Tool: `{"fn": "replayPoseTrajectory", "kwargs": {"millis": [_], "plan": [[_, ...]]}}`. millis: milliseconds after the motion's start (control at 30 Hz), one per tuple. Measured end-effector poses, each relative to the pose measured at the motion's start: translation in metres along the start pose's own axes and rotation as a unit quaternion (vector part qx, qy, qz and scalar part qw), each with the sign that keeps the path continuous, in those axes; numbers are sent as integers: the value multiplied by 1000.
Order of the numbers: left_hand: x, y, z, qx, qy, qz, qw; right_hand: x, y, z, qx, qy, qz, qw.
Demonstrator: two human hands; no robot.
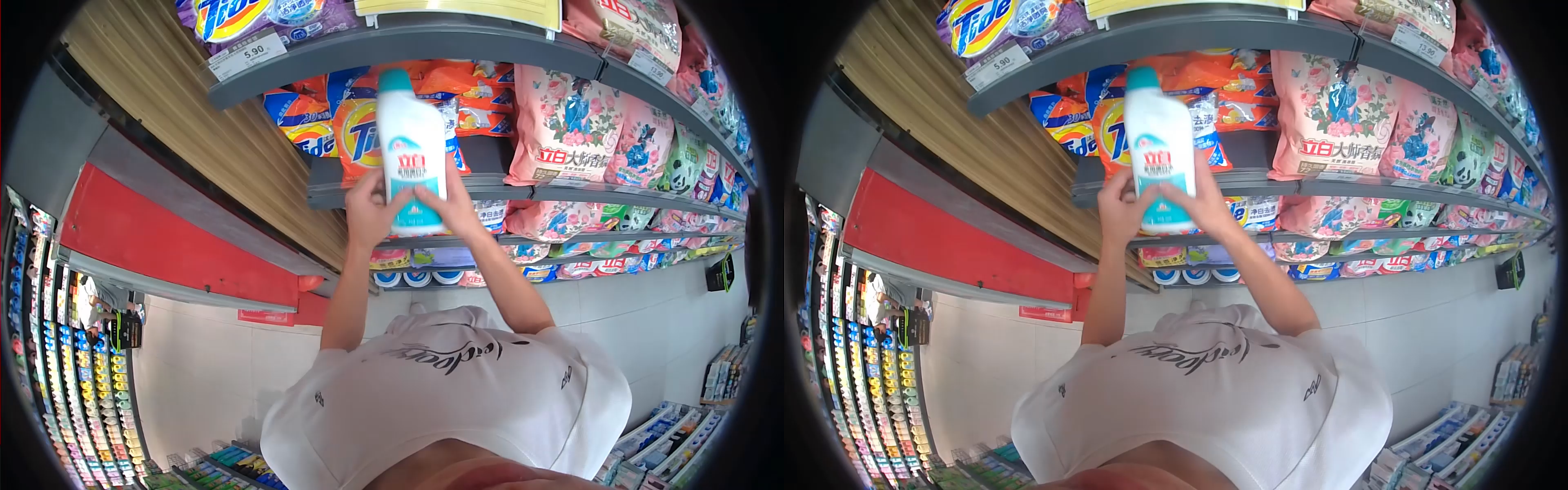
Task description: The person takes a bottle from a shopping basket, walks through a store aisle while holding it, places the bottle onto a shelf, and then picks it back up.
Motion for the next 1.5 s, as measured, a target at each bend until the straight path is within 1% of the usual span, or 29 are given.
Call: {"fn": "replayPoseTrajectory", "kwargs": {"millis": [33,100,133,200,233,267,300,333,400,433,500,533,600,633,700,767,833,900,1000,1067,1100,1167,1200,1267,1300,1367,1400,1467,1500], "plan": [[2,2,10,3,-1,3,1000,-1,5,12,3,14,-12,1000],[6,7,31,38,-18,-197,980,-3,18,35,58,2,-55,997],[11,6,41,39,-20,-193,980,-4,19,47,58,5,-52,997],[15,-8,65,-22,11,-93,995,-6,32,73,120,31,-155,980],[15,-22,79,-22,7,-87,996,-10,43,86,140,43,-159,976],[11,-57,94,-89,11,9,996,-15,52,99,165,52,-170,970],[11,-87,110,-154,14,104,982,-19,59,113,190,62,-182,963],[14,-99,121,-154,10,109,982,-23,60,124,188,66,-177,964],[30,-134,152,-288,-2,264,921,-27,70,151,260,77,-229,935],[36,-144,164,-289,-7,267,919,-30,70,161,259,81,-226,936],[56,-155,184,-279,-51,252,925,-39,68,178,257,84,-184,945],[63,-153,190,-278,-55,254,925,-43,69,186,266,89,-190,941],[83,-149,204,-286,-104,231,924,-49,68,202,276,98,-198,936],[89,-145,206,-282,-105,232,925,-52,68,206,285,103,-208,930],[104,-142,221,-345,-96,286,889,-55,64,215,276,95,-206,934],[113,-132,223,-324,-101,265,903,-58,58,221,256,92,-185,944],[117,-132,227,-342,-66,274,896,-61,51,224,247,85,-178,949],[120,-125,229,-322,-66,295,897,-63,48,229,254,99,-217,937],[113,-122,240,-325,-66,262,906,-67,50,236,268,96,-231,930],[105,-110,240,-314,-108,211,919,-66,52,237,276,85,-239,927],[98,-108,240,-310,-97,210,922,-64,52,236,278,73,-239,928],[91,-96,240,-264,-117,221,932,-61,54,237,302,67,-251,917],[86,-93,240,-261,-109,220,933,-59,55,236,306,57,-254,916],[83,-81,240,-257,-147,213,931,-56,58,236,314,38,-251,915],[79,-77,240,-258,-142,214,932,-54,60,238,320,26,-250,913],[79,-71,241,-275,-200,145,929,-54,67,244,329,19,-239,913],[76,-65,238,-277,-196,145,929,-54,70,248,334,17,-230,914],[78,-50,233,-254,-272,52,927,-55,72,251,330,3,-211,920],[78,-47,231,-256,-274,50,926,-55,72,253,322,-6,-193,927]]}}
Point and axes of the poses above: each hand's wrist, its own z-axis away from the middle knuckle, its own x-axis out of the palm, y = z × x, the point moved 8 cm from there along -z, towards the middle knuckle
